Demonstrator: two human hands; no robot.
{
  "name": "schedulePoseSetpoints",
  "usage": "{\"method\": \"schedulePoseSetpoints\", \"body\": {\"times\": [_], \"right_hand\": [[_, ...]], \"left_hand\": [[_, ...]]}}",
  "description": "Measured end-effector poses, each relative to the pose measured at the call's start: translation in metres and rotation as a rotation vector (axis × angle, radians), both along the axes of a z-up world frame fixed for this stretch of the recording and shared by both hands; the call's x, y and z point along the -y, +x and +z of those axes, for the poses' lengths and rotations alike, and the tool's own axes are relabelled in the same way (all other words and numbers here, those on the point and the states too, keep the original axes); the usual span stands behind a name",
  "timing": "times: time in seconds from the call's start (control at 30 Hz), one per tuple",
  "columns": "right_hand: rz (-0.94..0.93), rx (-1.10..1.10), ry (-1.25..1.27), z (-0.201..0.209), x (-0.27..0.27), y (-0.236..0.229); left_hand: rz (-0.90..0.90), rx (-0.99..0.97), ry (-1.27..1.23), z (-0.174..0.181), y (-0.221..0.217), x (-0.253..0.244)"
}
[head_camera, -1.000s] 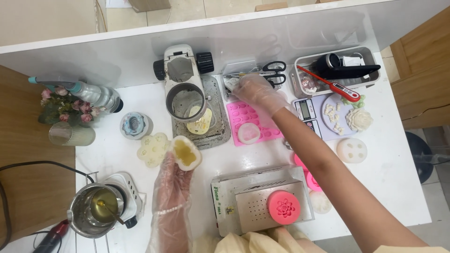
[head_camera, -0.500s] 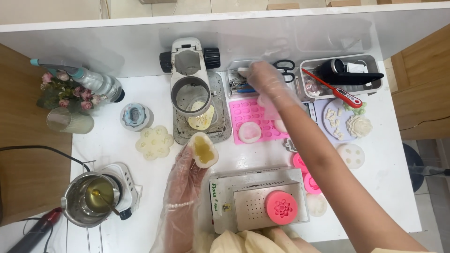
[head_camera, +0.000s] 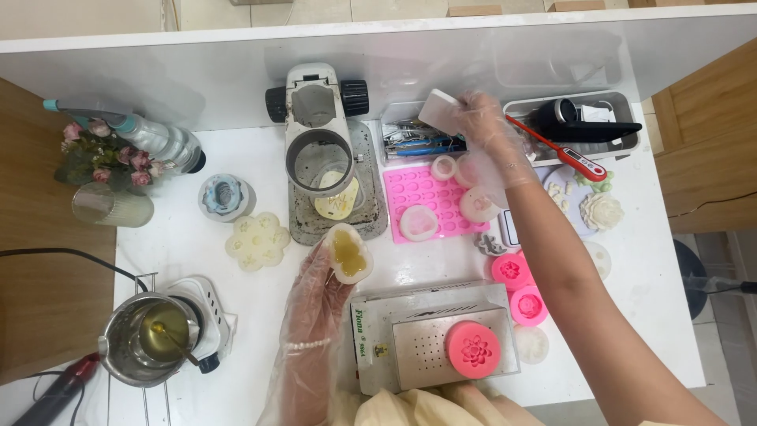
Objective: Pouring melted wax into various silicone molds to create candles at a workbench.
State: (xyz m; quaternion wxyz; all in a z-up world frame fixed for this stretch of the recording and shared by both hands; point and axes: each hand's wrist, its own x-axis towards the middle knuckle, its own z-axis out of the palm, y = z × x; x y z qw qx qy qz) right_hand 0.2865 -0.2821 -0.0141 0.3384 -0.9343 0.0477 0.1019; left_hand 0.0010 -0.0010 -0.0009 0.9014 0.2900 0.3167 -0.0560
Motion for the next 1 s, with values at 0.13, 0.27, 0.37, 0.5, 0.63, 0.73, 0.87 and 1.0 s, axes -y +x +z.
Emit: {"method": "schedulePoseSetpoints", "body": {"times": [0.13, 0.27, 0.37, 0.5, 0.63, 0.73, 0.87, 1.0], "right_hand": [[0.022, 0.113, 0.069, -0.035, 0.016, 0.009], [-0.048, 0.079, 0.137, -0.008, 0.015, -0.004], [-0.061, 0.085, 0.278, -0.001, 0.026, -0.009], [-0.13, 0.124, 0.522, -0.001, 0.039, -0.014], [-0.178, 0.118, 0.544, 0.009, 0.044, -0.021], [-0.157, 0.149, 0.747, -0.011, 0.054, -0.016], [-0.196, 0.123, 0.668, -0.011, 0.045, -0.013], [-0.168, 0.118, 0.687, -0.007, 0.032, -0.016]], "left_hand": [[-0.015, 0.003, -0.005, -0.004, 0.001, -0.001], [-0.015, 0.023, -0.022, 0.003, 0.002, -0.002], [-0.017, 0.02, -0.032, 0.0, 0.003, -0.004], [-0.018, 0.002, -0.023, 0.009, 0.005, -0.001], [-0.015, 0.011, -0.029, 0.002, 0.005, 0.0], [-0.027, 0.04, -0.018, -0.002, 0.004, 0.0], [-0.018, 0.015, -0.028, 0.002, 0.005, 0.0], [-0.008, 0.032, -0.044, 0.004, 0.004, -0.002]]}}
